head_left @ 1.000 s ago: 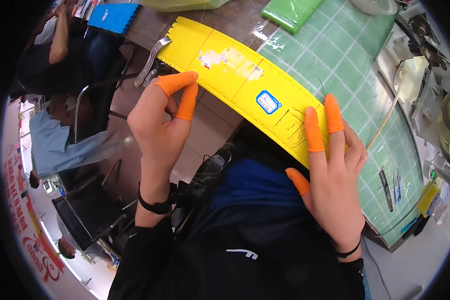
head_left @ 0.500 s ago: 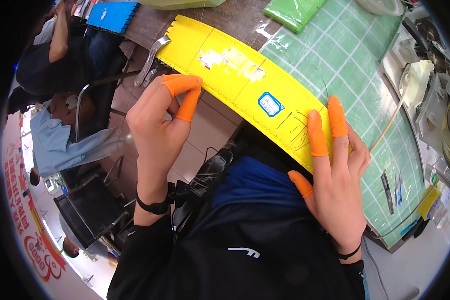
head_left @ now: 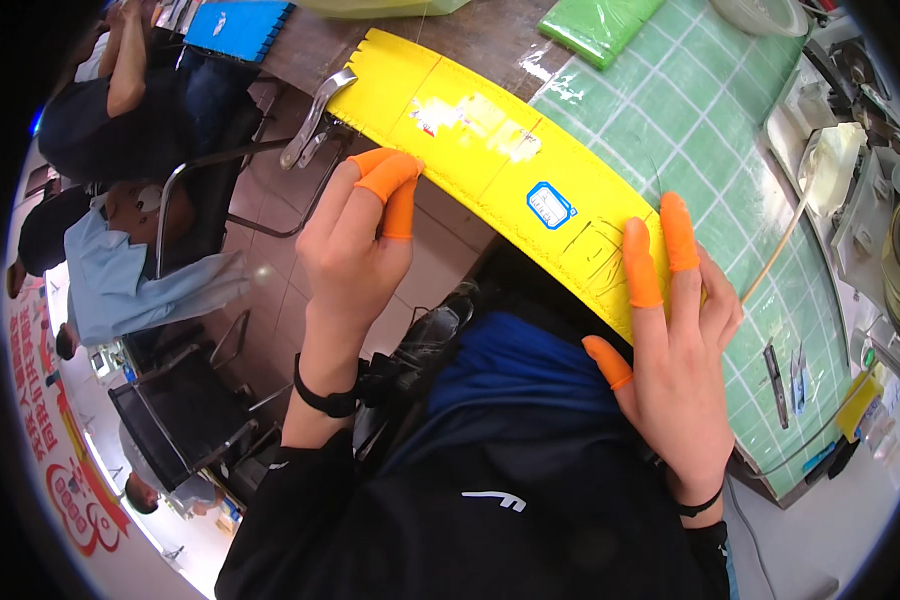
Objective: The person is assembling small mechanical or electronic parts using various hand tools and a machine at a workstation.
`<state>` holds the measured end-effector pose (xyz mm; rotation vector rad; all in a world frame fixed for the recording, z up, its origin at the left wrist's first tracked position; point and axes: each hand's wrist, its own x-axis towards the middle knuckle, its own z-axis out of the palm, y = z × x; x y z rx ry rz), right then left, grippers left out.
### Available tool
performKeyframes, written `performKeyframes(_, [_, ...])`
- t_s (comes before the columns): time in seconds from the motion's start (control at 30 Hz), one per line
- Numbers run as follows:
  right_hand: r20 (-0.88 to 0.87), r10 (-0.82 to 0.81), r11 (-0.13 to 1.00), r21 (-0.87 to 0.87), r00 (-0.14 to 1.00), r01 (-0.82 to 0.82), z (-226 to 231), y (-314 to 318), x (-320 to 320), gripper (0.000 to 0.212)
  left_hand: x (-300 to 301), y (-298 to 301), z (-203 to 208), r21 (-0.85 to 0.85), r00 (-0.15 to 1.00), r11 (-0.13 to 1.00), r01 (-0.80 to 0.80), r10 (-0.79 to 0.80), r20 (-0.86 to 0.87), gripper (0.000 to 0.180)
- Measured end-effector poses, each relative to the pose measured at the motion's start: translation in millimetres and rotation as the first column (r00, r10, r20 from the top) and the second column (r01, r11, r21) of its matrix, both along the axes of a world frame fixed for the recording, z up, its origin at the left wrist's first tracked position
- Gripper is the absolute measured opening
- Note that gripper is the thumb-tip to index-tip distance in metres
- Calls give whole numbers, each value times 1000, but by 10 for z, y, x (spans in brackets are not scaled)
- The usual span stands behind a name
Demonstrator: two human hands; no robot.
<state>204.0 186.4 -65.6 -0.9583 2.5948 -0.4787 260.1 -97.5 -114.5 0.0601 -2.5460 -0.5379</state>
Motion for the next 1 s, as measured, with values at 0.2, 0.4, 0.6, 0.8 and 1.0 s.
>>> performKeyframes(0.2, [11, 9, 999, -30, 1000, -9, -26, 9, -5, 95, 69, -29, -87, 150, 999, 988, -39, 38, 6, 26])
performKeyframes(0.4, [-18, 3, 999, -52, 1000, -4, -66, 37, 14, 106, 101, -1, -153, 319, 996, 945, -73, 83, -18, 28])
performKeyframes(0.6, [-1, 6, 999, -33, 1000, -6, -58, 21, 4, 107, 75, -17, -102, 235, 998, 971, -52, 55, -4, 29])
performKeyframes(0.8, [5, 6, 1000, -24, 1000, -6, -53, 31, -3, 107, 40, 24, -32, 220, 999, 975, -36, 40, -9, 27])
performKeyframes(1.0, [4, 14, 999, -32, 1000, -14, -49, 29, 2, 105, 27, -42, -116, 40, 998, 999, 9, -6, -69, 24])
